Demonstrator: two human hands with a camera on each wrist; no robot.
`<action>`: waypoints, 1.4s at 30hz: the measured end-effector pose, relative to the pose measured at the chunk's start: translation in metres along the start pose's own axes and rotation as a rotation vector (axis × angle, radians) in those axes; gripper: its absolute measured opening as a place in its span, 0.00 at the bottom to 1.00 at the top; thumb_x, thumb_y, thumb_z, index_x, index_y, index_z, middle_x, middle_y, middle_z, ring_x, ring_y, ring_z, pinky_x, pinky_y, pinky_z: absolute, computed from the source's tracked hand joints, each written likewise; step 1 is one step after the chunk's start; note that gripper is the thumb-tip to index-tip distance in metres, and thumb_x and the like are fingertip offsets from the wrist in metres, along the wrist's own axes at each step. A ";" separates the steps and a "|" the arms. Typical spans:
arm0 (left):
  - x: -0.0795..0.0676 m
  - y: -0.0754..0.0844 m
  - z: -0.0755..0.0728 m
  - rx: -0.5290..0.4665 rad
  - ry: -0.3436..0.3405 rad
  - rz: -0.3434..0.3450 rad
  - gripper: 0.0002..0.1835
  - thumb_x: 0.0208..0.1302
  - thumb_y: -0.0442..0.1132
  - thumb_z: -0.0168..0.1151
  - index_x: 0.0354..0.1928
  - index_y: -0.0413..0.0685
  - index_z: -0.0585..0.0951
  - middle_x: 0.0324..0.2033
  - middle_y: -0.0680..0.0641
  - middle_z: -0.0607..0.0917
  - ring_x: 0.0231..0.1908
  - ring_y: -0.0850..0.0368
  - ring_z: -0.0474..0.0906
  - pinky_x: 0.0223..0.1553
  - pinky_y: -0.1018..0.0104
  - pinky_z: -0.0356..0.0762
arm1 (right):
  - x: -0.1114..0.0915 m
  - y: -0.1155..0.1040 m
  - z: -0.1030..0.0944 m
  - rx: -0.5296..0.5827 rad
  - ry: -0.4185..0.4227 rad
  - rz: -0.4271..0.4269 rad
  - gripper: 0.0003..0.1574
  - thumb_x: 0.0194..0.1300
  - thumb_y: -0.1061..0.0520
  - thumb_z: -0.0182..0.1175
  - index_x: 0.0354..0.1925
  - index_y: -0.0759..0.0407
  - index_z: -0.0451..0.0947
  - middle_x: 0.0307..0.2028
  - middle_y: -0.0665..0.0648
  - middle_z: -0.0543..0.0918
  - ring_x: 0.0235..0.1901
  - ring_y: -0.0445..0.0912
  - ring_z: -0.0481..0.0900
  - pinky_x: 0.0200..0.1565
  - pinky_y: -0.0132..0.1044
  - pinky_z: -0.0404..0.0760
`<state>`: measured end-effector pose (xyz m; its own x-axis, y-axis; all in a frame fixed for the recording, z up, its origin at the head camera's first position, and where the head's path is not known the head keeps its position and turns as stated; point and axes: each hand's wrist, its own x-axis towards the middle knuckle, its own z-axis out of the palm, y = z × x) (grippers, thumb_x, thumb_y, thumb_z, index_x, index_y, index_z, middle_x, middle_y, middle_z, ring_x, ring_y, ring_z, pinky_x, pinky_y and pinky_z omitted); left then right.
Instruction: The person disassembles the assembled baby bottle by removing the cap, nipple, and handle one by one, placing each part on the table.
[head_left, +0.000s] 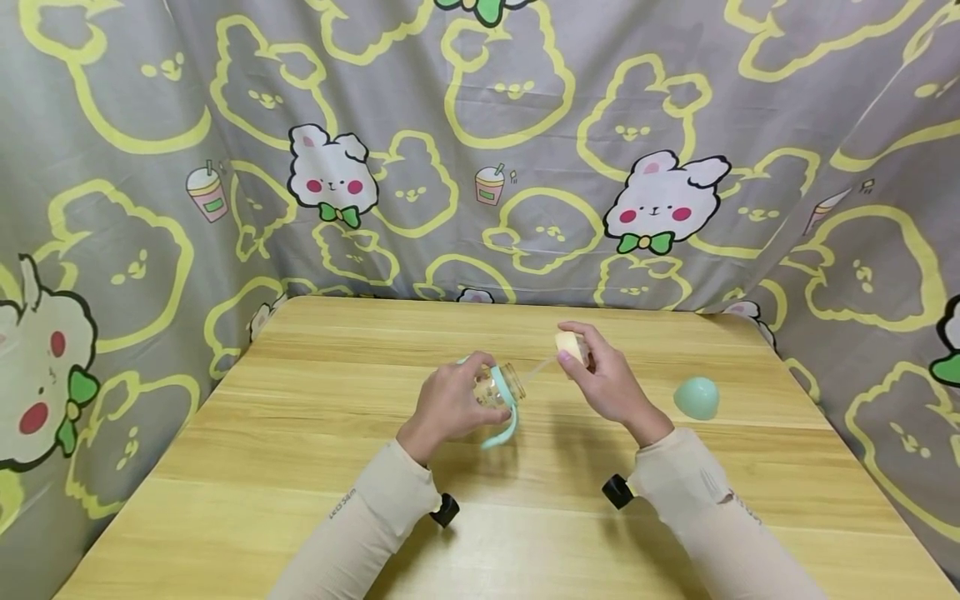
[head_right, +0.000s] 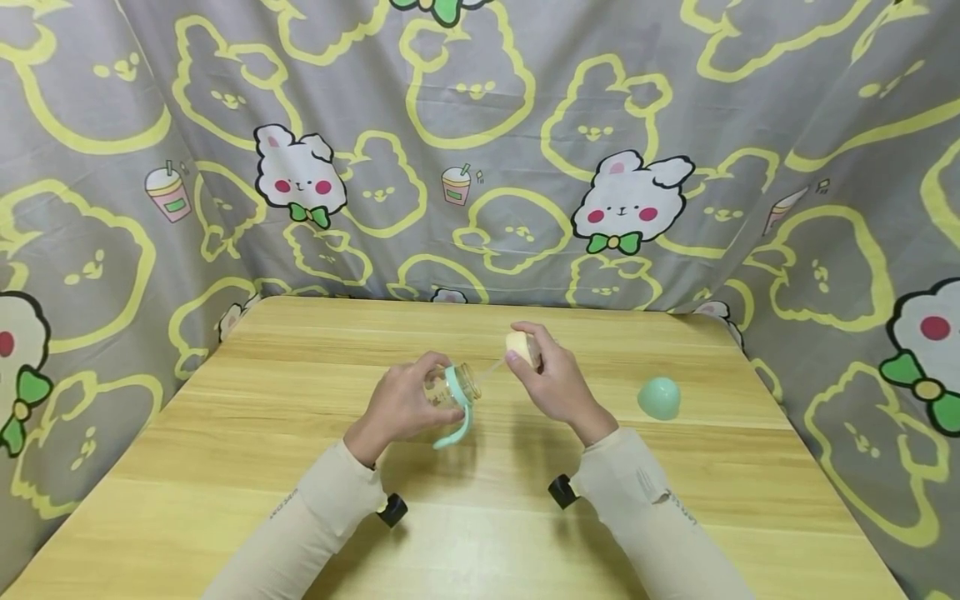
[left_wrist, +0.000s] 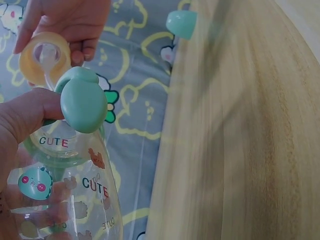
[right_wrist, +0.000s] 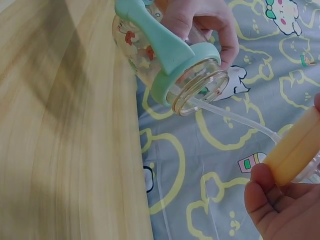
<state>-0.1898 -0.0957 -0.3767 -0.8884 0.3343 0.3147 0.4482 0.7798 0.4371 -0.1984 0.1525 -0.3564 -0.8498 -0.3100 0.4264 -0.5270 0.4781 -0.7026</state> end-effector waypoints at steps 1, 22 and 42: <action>0.000 0.000 0.000 0.000 0.000 0.000 0.35 0.43 0.57 0.75 0.54 0.53 0.76 0.36 0.51 0.85 0.31 0.56 0.80 0.31 0.61 0.75 | 0.000 0.000 0.000 0.000 0.001 0.002 0.26 0.72 0.56 0.52 0.66 0.57 0.65 0.26 0.54 0.72 0.21 0.45 0.68 0.24 0.36 0.69; -0.001 0.000 0.000 0.001 -0.008 -0.012 0.36 0.42 0.57 0.76 0.54 0.53 0.76 0.37 0.50 0.86 0.31 0.55 0.79 0.31 0.62 0.74 | 0.001 -0.001 -0.007 0.000 0.024 -0.002 0.26 0.73 0.55 0.52 0.66 0.58 0.65 0.28 0.56 0.71 0.22 0.46 0.68 0.24 0.37 0.69; -0.002 -0.002 -0.001 -0.009 -0.005 -0.014 0.35 0.42 0.56 0.76 0.53 0.53 0.76 0.38 0.49 0.86 0.32 0.54 0.81 0.32 0.60 0.75 | 0.003 -0.006 -0.012 0.011 0.025 0.019 0.28 0.72 0.58 0.53 0.67 0.60 0.64 0.29 0.56 0.71 0.23 0.46 0.68 0.25 0.36 0.68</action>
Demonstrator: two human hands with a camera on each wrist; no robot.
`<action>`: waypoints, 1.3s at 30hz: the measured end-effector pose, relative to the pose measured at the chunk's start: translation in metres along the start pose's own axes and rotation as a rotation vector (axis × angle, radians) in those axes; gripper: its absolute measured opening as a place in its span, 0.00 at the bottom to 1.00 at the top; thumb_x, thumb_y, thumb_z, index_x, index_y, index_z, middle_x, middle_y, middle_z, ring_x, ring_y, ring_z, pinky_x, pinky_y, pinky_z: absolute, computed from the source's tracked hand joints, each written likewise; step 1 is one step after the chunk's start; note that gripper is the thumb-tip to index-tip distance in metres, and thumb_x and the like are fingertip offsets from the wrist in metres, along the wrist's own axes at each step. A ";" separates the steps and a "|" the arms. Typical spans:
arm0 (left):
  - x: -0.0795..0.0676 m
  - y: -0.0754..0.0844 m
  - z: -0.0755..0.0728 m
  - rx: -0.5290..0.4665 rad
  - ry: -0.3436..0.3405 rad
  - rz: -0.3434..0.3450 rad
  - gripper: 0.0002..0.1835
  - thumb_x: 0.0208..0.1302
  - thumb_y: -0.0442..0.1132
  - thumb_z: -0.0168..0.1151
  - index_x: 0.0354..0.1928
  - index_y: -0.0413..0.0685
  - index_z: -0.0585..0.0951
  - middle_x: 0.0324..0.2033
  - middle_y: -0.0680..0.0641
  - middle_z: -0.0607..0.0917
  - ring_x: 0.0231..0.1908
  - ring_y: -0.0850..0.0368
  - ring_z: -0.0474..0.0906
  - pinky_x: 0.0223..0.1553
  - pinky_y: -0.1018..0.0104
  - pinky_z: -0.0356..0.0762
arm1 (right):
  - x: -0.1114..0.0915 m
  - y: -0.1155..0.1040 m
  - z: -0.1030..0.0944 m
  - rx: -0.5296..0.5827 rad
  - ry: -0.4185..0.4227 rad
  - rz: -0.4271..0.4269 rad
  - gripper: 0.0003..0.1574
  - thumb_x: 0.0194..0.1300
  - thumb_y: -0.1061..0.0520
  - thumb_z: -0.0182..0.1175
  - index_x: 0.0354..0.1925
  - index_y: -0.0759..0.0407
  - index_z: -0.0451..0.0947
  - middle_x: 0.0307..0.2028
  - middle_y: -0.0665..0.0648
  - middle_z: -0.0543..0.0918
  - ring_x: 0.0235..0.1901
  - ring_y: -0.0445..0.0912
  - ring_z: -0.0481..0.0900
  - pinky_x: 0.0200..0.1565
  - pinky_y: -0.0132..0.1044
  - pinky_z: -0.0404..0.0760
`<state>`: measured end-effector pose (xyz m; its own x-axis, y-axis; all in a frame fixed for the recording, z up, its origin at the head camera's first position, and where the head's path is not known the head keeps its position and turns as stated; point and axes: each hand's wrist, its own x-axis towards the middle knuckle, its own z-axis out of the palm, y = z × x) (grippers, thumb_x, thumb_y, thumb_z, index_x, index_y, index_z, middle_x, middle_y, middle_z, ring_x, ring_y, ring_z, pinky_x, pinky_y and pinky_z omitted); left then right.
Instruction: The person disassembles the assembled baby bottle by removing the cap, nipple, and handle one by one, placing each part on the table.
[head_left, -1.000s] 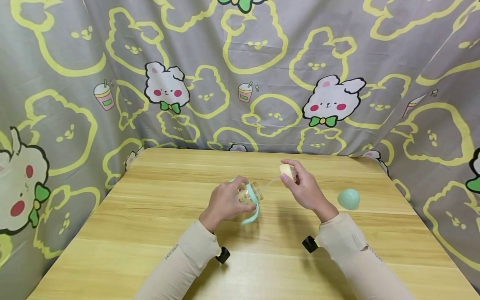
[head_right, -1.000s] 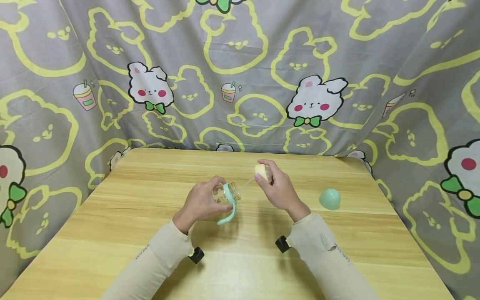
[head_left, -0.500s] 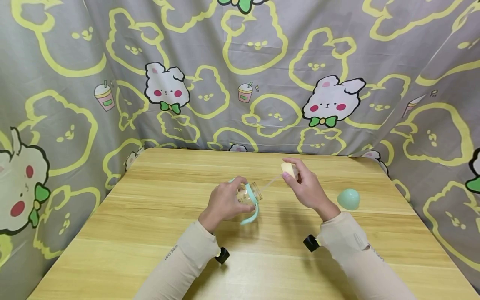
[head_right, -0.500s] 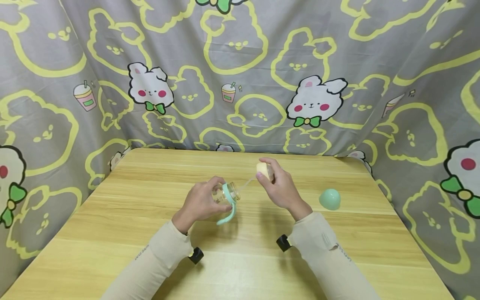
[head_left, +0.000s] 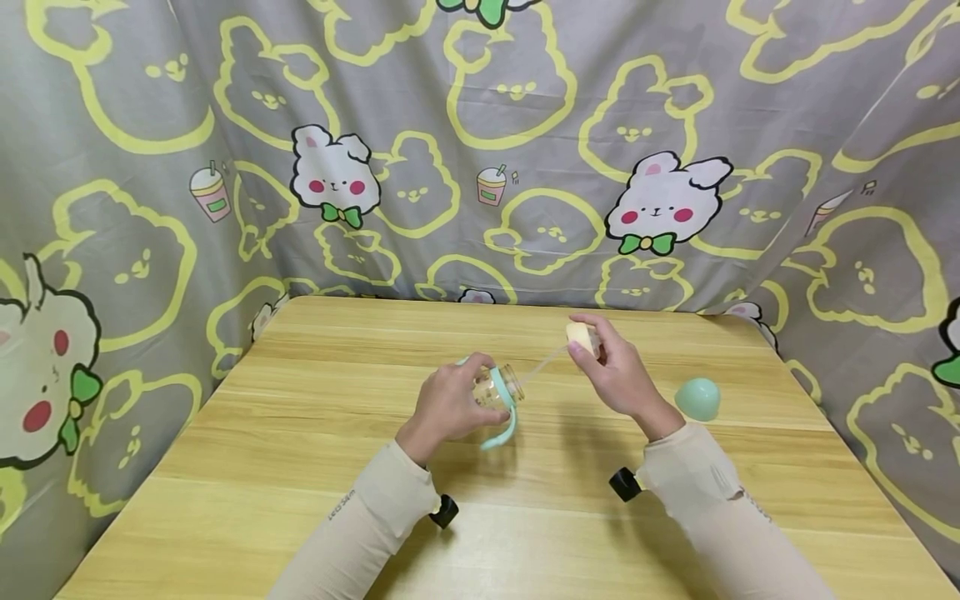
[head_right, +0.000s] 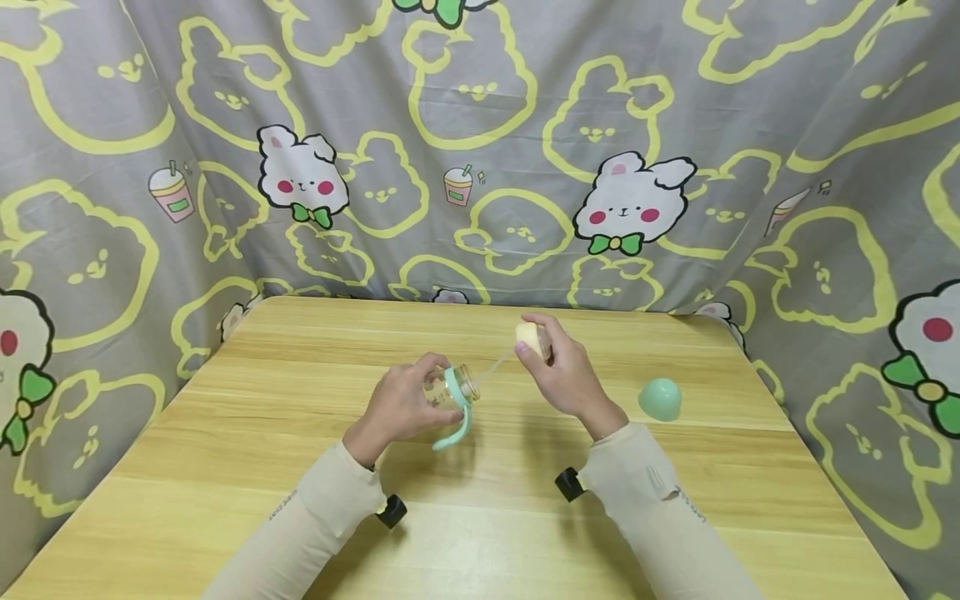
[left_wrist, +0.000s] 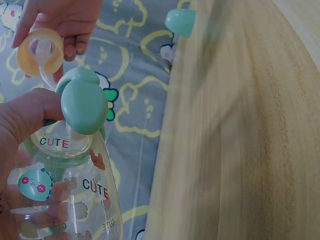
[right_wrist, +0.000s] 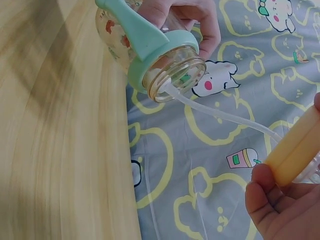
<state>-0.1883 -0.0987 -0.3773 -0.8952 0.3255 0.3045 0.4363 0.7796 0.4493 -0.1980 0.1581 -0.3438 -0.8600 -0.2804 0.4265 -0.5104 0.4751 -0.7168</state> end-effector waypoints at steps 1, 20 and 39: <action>0.000 0.000 0.000 -0.004 0.000 0.002 0.35 0.42 0.56 0.76 0.53 0.53 0.76 0.38 0.49 0.86 0.33 0.53 0.81 0.32 0.60 0.75 | 0.000 0.000 0.000 -0.004 0.006 -0.003 0.27 0.72 0.57 0.52 0.67 0.59 0.64 0.28 0.56 0.71 0.22 0.46 0.68 0.25 0.36 0.68; 0.001 -0.002 0.001 0.014 0.020 0.034 0.35 0.42 0.56 0.76 0.53 0.51 0.77 0.35 0.49 0.86 0.26 0.58 0.78 0.27 0.64 0.73 | 0.000 0.000 -0.006 -0.017 0.012 -0.009 0.29 0.72 0.57 0.52 0.68 0.61 0.62 0.27 0.55 0.70 0.22 0.45 0.67 0.24 0.36 0.68; 0.001 0.000 0.001 0.021 0.018 0.014 0.35 0.41 0.57 0.77 0.53 0.53 0.77 0.36 0.49 0.86 0.29 0.56 0.79 0.29 0.62 0.75 | 0.001 0.003 -0.011 -0.033 0.026 -0.033 0.27 0.73 0.55 0.51 0.67 0.58 0.64 0.26 0.55 0.70 0.20 0.45 0.66 0.23 0.37 0.67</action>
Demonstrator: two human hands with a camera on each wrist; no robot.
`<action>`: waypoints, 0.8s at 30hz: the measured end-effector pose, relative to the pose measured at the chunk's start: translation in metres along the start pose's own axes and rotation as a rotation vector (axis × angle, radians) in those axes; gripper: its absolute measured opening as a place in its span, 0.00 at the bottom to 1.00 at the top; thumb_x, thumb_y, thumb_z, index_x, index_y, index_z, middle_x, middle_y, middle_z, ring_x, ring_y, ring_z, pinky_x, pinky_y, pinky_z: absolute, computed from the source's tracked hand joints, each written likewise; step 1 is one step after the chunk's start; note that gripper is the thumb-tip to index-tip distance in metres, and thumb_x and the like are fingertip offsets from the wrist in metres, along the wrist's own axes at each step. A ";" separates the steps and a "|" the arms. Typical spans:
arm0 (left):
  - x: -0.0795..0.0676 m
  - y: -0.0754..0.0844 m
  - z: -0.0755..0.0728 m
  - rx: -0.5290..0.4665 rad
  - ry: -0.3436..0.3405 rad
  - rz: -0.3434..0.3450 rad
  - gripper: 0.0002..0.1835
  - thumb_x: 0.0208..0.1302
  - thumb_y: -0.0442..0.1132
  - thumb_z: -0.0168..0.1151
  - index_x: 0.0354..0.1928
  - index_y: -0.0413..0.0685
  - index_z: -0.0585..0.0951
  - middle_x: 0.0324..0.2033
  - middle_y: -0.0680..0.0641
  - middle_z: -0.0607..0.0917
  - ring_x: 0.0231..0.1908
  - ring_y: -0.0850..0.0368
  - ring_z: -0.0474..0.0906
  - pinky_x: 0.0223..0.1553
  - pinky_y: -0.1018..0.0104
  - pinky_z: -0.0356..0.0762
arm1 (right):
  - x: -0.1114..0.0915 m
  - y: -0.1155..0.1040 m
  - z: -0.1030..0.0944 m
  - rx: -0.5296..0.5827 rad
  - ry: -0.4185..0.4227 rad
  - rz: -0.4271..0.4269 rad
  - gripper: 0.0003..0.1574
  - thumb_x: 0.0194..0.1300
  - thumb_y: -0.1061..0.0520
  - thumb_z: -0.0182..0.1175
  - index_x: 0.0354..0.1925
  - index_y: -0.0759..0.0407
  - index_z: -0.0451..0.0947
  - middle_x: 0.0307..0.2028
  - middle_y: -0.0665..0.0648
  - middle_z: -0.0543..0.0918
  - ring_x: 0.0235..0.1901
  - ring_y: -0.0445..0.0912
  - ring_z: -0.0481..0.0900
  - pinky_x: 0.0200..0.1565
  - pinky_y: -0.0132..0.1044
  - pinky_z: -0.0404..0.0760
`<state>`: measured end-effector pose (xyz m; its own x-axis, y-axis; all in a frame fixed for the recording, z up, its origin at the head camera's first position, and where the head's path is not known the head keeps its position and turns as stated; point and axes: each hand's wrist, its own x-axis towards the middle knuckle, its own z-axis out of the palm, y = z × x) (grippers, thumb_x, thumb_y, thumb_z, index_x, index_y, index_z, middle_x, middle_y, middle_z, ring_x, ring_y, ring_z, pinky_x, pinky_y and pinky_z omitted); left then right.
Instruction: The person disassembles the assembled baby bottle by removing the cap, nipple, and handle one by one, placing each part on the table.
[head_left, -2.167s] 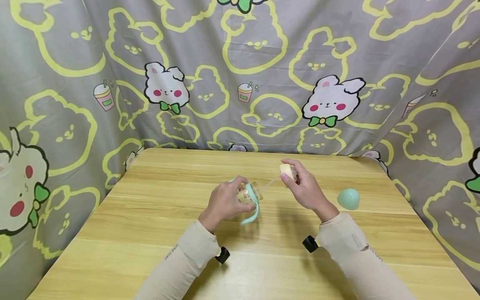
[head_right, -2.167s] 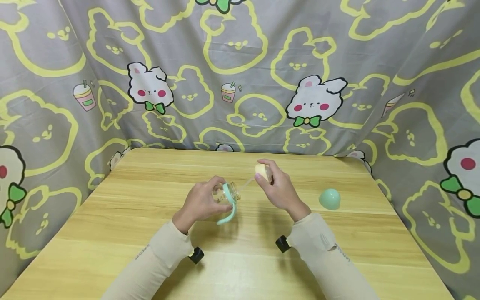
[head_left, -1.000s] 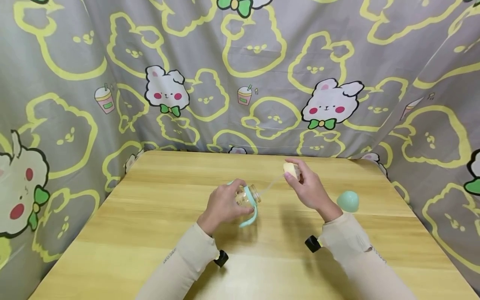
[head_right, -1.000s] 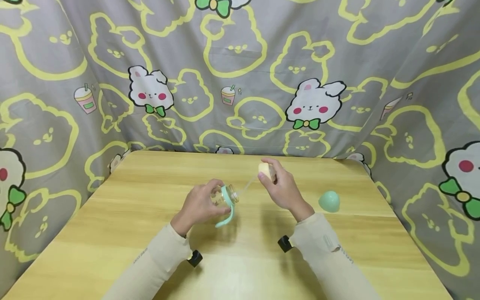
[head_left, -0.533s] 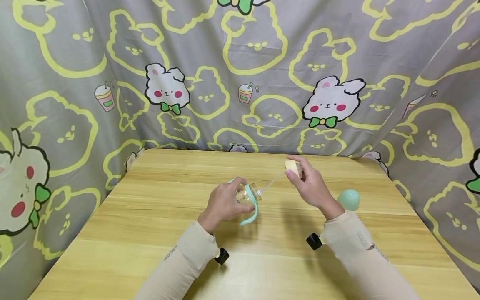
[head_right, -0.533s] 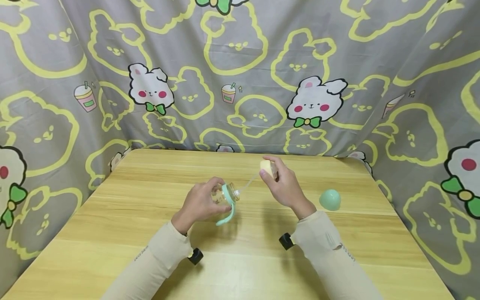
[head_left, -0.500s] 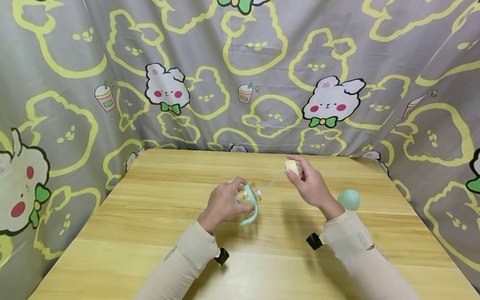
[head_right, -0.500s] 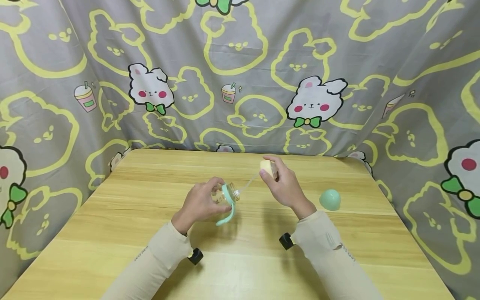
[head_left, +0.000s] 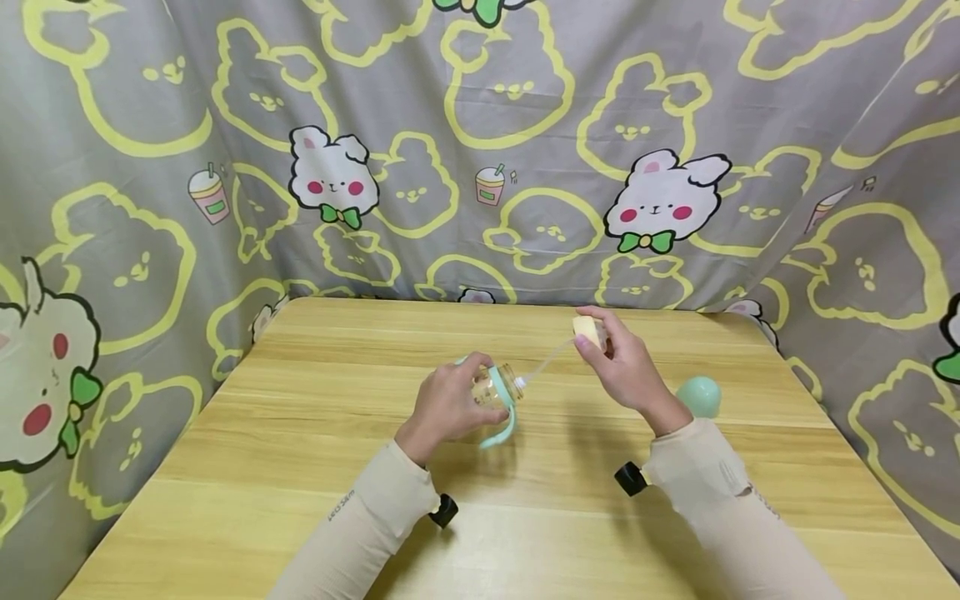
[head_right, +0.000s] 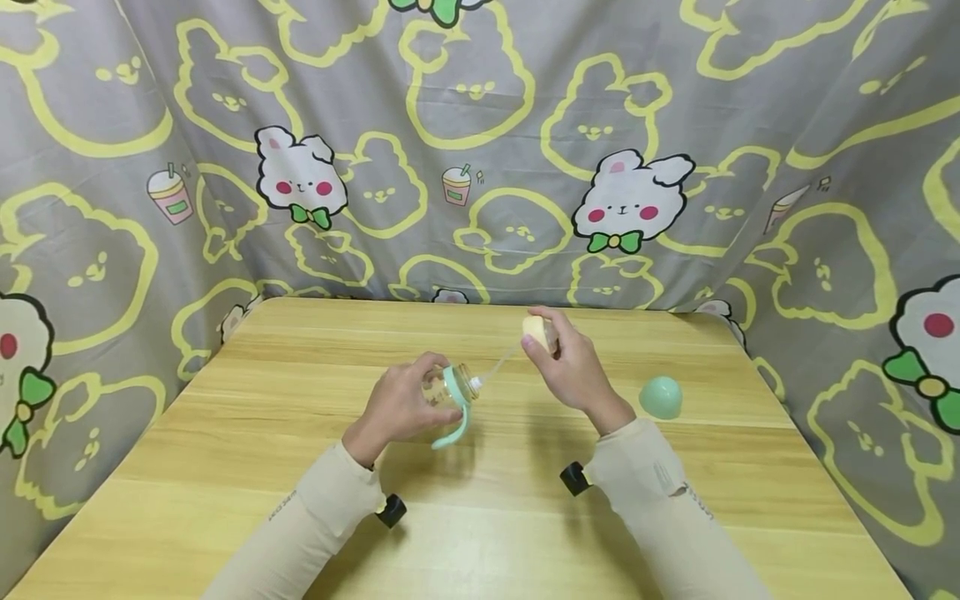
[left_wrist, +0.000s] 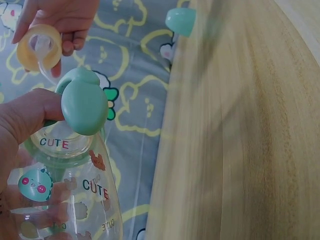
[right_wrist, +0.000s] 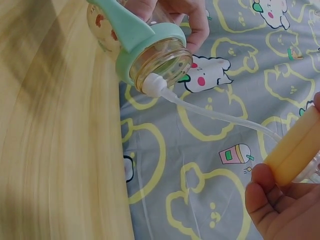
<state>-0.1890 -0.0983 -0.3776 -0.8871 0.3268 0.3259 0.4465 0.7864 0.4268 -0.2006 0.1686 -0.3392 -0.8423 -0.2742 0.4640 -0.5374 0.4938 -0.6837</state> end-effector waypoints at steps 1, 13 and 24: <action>0.000 0.000 0.000 -0.001 0.002 0.002 0.35 0.41 0.57 0.77 0.52 0.53 0.77 0.36 0.49 0.86 0.29 0.56 0.79 0.29 0.62 0.74 | 0.000 0.000 0.000 0.000 0.001 -0.002 0.27 0.73 0.54 0.51 0.67 0.58 0.64 0.25 0.55 0.70 0.20 0.45 0.66 0.23 0.36 0.67; 0.000 -0.001 -0.002 -0.022 0.002 -0.007 0.35 0.41 0.56 0.76 0.53 0.53 0.76 0.36 0.50 0.86 0.30 0.56 0.79 0.30 0.61 0.74 | 0.001 0.001 -0.001 0.008 -0.002 0.010 0.27 0.72 0.55 0.52 0.67 0.59 0.64 0.25 0.55 0.70 0.20 0.45 0.66 0.23 0.36 0.67; -0.001 -0.002 -0.001 -0.032 0.002 -0.006 0.35 0.42 0.56 0.76 0.53 0.53 0.76 0.37 0.49 0.87 0.31 0.55 0.80 0.31 0.61 0.75 | 0.001 0.006 0.003 0.001 -0.007 0.021 0.27 0.71 0.55 0.54 0.66 0.59 0.65 0.27 0.56 0.71 0.22 0.47 0.67 0.25 0.36 0.68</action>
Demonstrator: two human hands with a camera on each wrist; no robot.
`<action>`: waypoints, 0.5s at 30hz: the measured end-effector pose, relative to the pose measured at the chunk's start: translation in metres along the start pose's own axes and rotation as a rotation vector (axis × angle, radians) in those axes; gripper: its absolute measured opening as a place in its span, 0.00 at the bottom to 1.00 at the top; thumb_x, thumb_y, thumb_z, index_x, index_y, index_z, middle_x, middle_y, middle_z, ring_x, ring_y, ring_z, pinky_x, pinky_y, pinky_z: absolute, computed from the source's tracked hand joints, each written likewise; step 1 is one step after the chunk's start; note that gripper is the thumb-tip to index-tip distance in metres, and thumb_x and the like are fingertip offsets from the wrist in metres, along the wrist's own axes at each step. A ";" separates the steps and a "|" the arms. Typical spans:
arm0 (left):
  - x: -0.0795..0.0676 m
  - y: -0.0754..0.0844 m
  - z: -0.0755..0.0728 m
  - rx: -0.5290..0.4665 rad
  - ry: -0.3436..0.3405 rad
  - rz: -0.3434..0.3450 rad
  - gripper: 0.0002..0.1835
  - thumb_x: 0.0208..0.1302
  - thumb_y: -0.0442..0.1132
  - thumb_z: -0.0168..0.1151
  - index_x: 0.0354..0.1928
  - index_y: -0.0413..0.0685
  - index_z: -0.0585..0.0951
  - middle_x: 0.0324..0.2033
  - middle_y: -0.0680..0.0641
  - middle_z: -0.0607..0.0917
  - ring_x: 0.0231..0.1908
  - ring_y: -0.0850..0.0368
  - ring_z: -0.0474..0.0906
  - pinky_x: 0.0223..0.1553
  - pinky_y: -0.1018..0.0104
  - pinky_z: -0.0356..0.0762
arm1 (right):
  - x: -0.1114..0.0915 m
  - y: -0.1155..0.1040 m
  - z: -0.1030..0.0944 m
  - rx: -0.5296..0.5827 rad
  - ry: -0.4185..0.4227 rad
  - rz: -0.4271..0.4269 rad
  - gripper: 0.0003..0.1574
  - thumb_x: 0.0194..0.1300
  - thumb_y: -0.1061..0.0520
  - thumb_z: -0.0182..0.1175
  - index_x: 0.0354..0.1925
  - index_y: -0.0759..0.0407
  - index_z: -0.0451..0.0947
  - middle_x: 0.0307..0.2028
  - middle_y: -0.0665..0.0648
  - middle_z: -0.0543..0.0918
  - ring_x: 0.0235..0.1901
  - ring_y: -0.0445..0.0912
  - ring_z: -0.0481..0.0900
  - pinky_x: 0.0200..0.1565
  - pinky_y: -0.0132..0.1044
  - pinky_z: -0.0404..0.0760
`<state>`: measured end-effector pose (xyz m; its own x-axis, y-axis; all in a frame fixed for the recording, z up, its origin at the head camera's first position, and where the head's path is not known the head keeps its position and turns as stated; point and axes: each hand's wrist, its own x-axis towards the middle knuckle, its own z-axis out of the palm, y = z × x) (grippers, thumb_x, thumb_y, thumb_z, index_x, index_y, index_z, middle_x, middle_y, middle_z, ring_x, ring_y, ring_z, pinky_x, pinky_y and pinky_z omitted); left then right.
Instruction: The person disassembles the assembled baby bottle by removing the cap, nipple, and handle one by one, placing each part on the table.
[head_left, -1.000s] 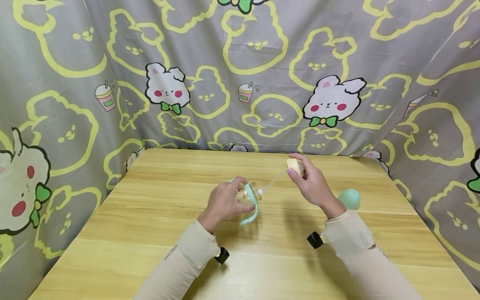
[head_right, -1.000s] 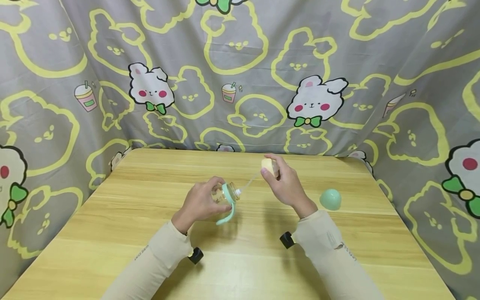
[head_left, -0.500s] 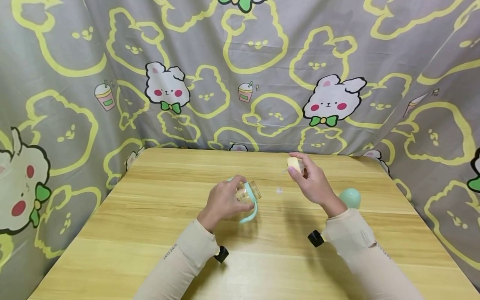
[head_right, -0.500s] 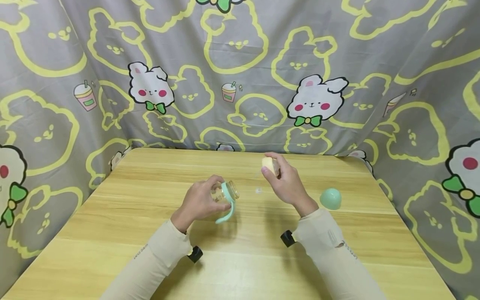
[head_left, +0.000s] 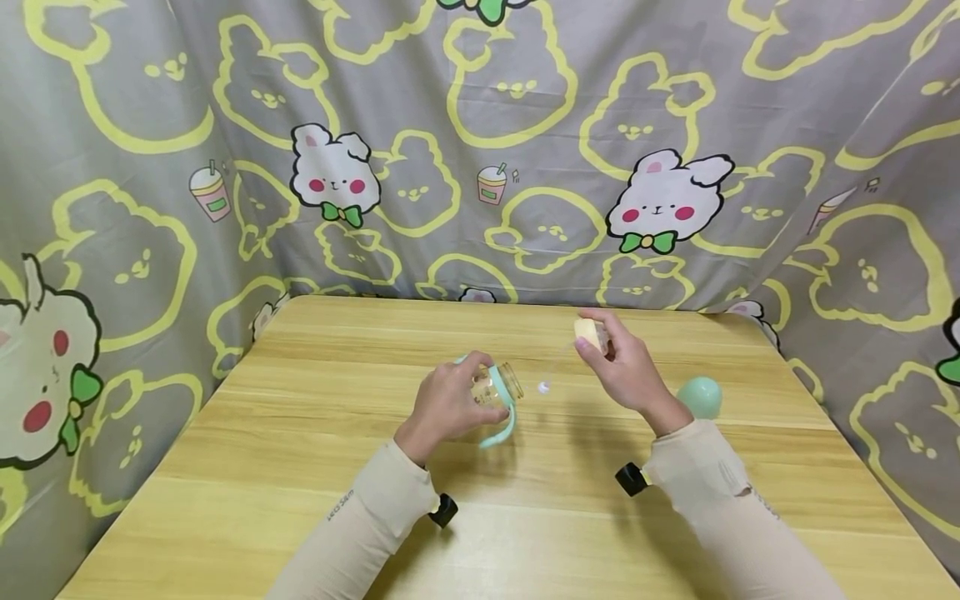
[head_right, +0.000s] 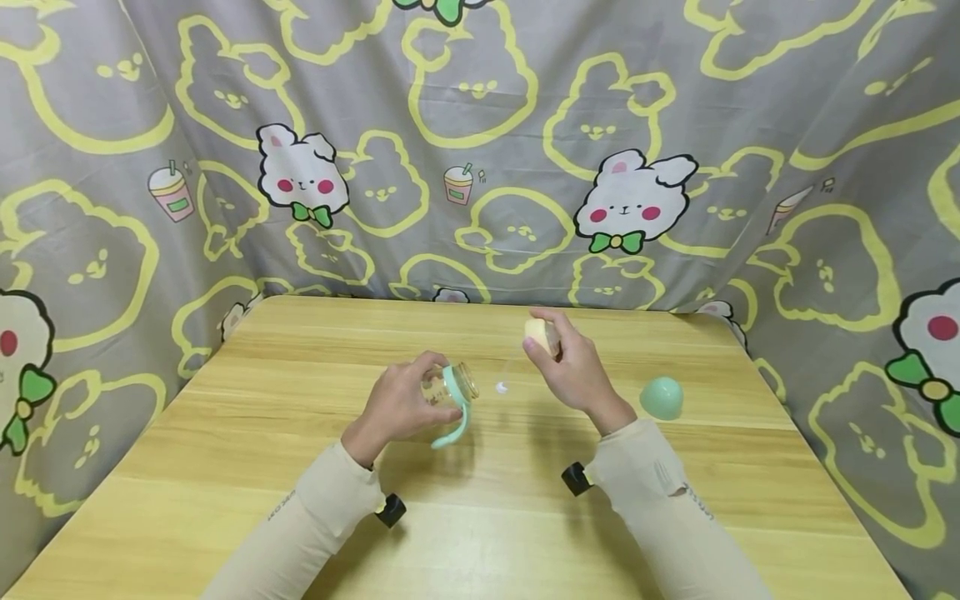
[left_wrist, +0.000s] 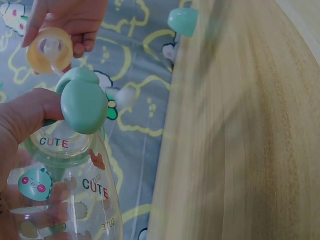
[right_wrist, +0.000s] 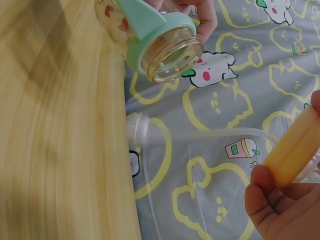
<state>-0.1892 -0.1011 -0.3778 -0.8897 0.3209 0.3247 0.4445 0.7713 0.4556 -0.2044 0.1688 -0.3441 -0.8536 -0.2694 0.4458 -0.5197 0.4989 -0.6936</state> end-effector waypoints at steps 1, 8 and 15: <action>0.000 0.000 0.000 -0.001 0.001 0.000 0.35 0.42 0.56 0.76 0.53 0.53 0.76 0.37 0.50 0.87 0.31 0.55 0.80 0.31 0.61 0.75 | 0.000 0.001 0.000 -0.002 0.000 0.000 0.27 0.71 0.55 0.54 0.65 0.59 0.65 0.27 0.56 0.71 0.22 0.47 0.67 0.24 0.36 0.68; -0.001 0.000 -0.001 0.000 0.013 -0.001 0.35 0.41 0.56 0.76 0.53 0.53 0.76 0.37 0.50 0.86 0.31 0.55 0.80 0.31 0.61 0.75 | -0.001 0.004 0.001 -0.021 0.000 0.006 0.28 0.71 0.53 0.55 0.65 0.60 0.66 0.27 0.57 0.72 0.22 0.48 0.68 0.24 0.36 0.69; -0.002 0.001 -0.002 0.010 0.014 0.009 0.36 0.41 0.56 0.76 0.53 0.53 0.76 0.37 0.50 0.86 0.31 0.55 0.80 0.30 0.61 0.75 | -0.001 0.008 0.002 -0.029 -0.019 0.035 0.29 0.69 0.51 0.57 0.65 0.57 0.66 0.29 0.58 0.74 0.23 0.49 0.71 0.24 0.37 0.72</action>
<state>-0.1865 -0.1019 -0.3759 -0.8843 0.3203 0.3399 0.4511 0.7740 0.4444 -0.2078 0.1720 -0.3514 -0.8720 -0.2670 0.4103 -0.4884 0.5322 -0.6916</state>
